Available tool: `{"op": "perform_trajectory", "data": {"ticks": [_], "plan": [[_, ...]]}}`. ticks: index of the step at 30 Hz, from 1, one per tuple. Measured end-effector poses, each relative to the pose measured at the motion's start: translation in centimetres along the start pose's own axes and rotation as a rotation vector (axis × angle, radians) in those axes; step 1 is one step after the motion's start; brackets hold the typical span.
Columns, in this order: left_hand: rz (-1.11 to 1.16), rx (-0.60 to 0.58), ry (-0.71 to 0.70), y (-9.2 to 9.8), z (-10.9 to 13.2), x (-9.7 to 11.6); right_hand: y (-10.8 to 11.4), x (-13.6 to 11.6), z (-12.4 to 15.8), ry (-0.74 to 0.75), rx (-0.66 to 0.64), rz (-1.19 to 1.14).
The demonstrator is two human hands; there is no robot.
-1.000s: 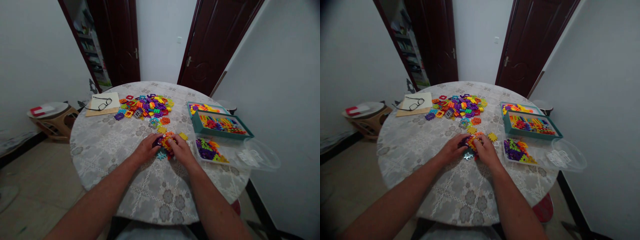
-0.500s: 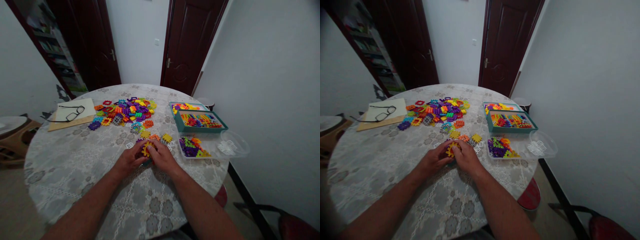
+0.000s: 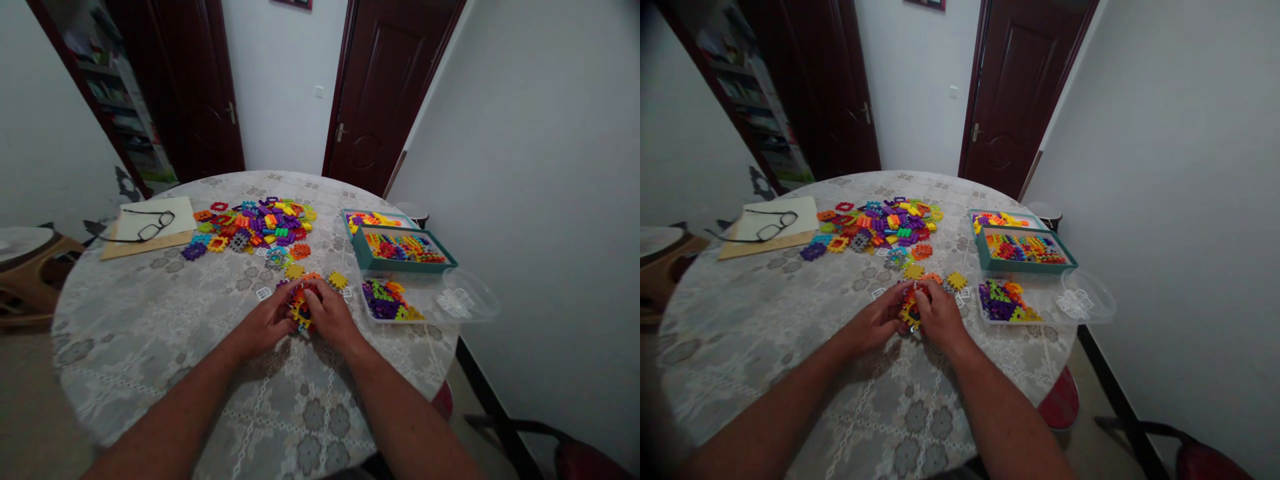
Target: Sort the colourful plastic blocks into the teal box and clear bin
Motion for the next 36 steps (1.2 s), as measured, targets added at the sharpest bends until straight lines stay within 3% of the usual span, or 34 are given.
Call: {"op": "perform_trajectory", "data": {"ticks": [2,6,11,16,19,22,25,28,31,36], "plan": [[0.163,-0.065,0.093,-0.2,0.1,0.1,-0.2,0.1,0.0,0.005,0.009,0.013],[0.203,-0.003,0.205,0.2,0.2,0.8,-0.2,-0.2,0.1,0.012,-0.035,0.014],[0.248,0.038,0.226,0.5,0.1,0.6,0.4,-0.9,0.1,0.062,-0.141,-0.007],[0.155,0.135,0.234,0.8,0.0,0.9,1.7,-2.1,0.3,-0.048,-0.220,-0.042],[0.009,0.312,0.230,1.8,0.0,1.2,4.7,-3.2,-0.5,-0.057,-0.157,0.054],[-0.210,0.447,0.198,3.1,-0.1,1.1,9.8,-3.1,-3.4,-0.070,-0.022,0.176],[-0.350,0.477,0.168,3.8,-0.4,0.5,15.5,-1.3,-8.3,-0.088,0.163,0.405],[-0.389,0.452,0.176,3.9,-0.7,-0.1,19.7,1.3,-12.9,-0.199,0.245,0.724],[-0.397,0.446,0.187,3.9,-0.9,-0.4,21.5,3.3,-15.9,-0.293,0.234,0.887],[-0.385,0.447,0.205,4.0,-0.9,-0.3,21.3,5.3,-17.9,-0.350,0.151,0.916]]}}
Point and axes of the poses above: each hand's wrist, its own z-axis away from the middle knuckle, its own y-axis out of the back of the hand, x = y × z, the point moved 2 cm from there along -z, towards the middle knuckle, and after that the axes turned 2 degrees about y, right-handed, at the moved point
